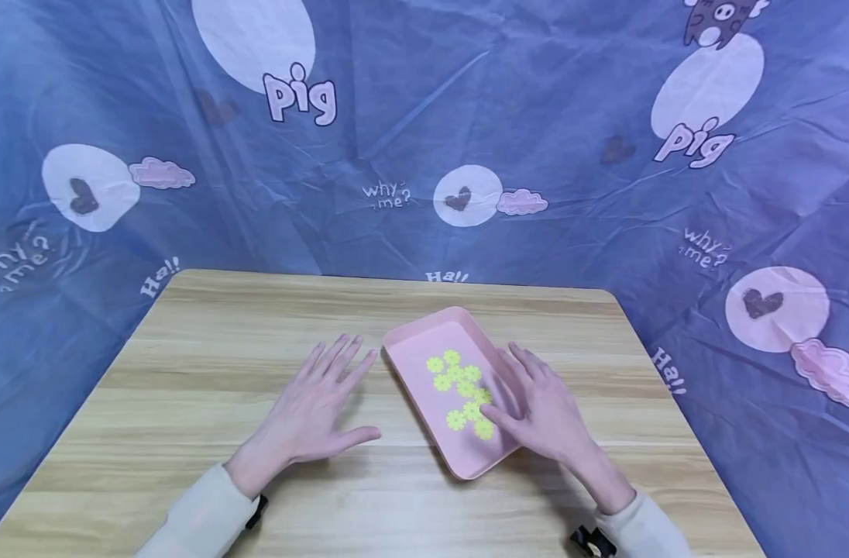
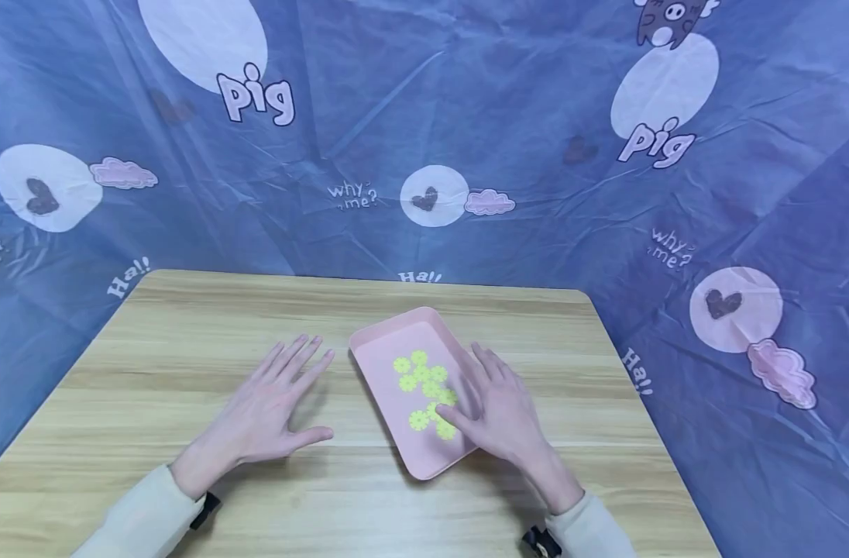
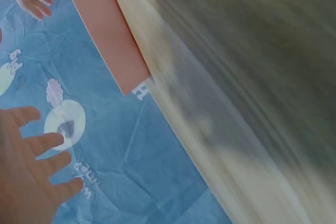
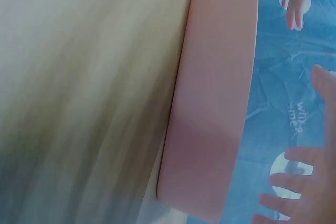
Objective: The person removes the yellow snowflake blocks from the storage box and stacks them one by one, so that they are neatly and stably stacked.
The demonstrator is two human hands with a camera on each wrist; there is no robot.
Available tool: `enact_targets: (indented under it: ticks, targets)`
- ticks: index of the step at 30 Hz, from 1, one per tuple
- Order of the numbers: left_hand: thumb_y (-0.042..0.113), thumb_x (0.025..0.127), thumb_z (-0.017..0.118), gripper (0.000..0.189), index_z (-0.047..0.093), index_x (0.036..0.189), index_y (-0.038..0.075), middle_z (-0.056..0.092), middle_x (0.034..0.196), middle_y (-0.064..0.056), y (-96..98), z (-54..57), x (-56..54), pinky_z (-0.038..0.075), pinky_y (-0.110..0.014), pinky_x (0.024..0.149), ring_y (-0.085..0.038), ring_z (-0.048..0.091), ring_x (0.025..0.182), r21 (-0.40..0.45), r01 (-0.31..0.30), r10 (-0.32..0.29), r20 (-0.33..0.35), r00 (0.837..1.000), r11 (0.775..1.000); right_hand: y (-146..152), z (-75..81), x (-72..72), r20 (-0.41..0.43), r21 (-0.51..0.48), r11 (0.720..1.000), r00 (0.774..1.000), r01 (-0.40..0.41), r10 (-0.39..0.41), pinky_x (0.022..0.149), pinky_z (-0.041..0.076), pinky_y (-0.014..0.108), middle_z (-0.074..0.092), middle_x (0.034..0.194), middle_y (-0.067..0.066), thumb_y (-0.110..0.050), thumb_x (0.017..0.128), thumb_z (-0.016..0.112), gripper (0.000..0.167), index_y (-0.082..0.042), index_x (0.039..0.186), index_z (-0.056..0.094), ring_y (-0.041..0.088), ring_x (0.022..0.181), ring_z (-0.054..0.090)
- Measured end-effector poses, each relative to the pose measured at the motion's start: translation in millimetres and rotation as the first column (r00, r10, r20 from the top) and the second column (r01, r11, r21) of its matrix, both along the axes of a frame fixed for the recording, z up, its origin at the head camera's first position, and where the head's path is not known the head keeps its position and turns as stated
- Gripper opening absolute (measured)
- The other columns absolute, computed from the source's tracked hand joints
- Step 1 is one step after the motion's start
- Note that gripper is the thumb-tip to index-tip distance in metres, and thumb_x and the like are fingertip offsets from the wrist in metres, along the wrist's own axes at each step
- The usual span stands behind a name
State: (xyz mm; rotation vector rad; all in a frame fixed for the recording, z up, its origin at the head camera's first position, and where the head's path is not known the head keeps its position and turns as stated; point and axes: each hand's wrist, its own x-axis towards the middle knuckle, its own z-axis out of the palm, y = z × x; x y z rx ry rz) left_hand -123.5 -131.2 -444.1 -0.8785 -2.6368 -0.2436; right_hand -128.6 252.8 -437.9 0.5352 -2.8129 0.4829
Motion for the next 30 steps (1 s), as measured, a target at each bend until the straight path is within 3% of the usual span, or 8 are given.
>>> enact_targets:
  ticks: [6, 13, 17, 24, 30]
  targets:
    - [0.073, 0.090, 0.064, 0.099, 0.038, 0.163, 0.012, 0.041, 0.168, -0.017, 15.7, 2.3, -12.1, 0.034, -0.057, 0.127, -0.038, 0.040, 0.156, -0.015, 0.066, -0.065, 0.035, 0.997, 0.998, 9.5, 1.3, -10.7, 0.151, -0.169, 0.985, 0.988, 0.025, 0.001, 0.117, 0.040, 0.068, 0.050, 0.161, 0.020, -0.049, 0.095, 0.074, 0.076, -0.008, 0.155, 0.050, 0.047, 0.148, 0.047]
    - [0.058, 0.097, 0.067, 0.079, 0.048, 0.157, 0.010, 0.055, 0.156, -0.016, 34.6, 4.3, -32.8, 0.042, -0.053, 0.122, -0.034, 0.053, 0.145, 0.047, 0.160, -0.163, 0.086, 0.983, 0.986, 25.3, 3.1, -26.4, 0.295, -0.385, 0.921, 0.954, 0.063, 0.058, 0.108, 0.052, 0.062, 0.058, 0.150, 0.027, -0.029, 0.099, 0.074, 0.062, 0.002, 0.149, 0.053, 0.049, 0.135, 0.058]
    - [0.053, 0.099, 0.067, 0.072, 0.051, 0.154, 0.010, 0.058, 0.152, -0.014, 41.9, 3.7, -50.2, 0.044, -0.050, 0.121, -0.032, 0.055, 0.142, 0.085, 0.187, -0.197, 0.136, 0.971, 0.979, 28.8, 1.9, -36.4, 0.367, -0.433, 0.893, 0.929, 0.122, 0.051, 0.102, 0.058, 0.055, 0.064, 0.140, 0.031, -0.020, 0.100, 0.072, 0.055, 0.005, 0.146, 0.055, 0.047, 0.123, 0.066]
    - [0.048, 0.102, 0.066, 0.066, 0.053, 0.152, 0.008, 0.062, 0.143, -0.011, 49.6, -2.5, -86.4, 0.042, -0.049, 0.122, -0.030, 0.055, 0.141, 0.121, 0.232, -0.254, 0.211, 0.944, 0.965, 24.3, -1.7, -53.9, 0.457, -0.440, 0.870, 0.889, 0.223, 0.003, 0.083, 0.056, 0.025, 0.072, 0.126, 0.026, -0.021, 0.100, 0.071, 0.051, 0.005, 0.142, 0.060, 0.030, 0.105, 0.073]
    - [0.044, 0.103, 0.064, 0.059, 0.056, 0.149, 0.006, 0.065, 0.134, -0.011, 55.1, -8.6, -115.8, 0.034, -0.047, 0.129, -0.028, 0.057, 0.135, 0.111, 0.272, -0.292, 0.254, 0.922, 0.956, 21.3, -7.6, -64.4, 0.546, -0.480, 0.820, 0.837, 0.311, 0.002, 0.068, 0.055, 0.023, 0.069, 0.119, 0.025, -0.020, 0.101, 0.070, 0.049, 0.006, 0.141, 0.059, 0.010, 0.086, 0.066]
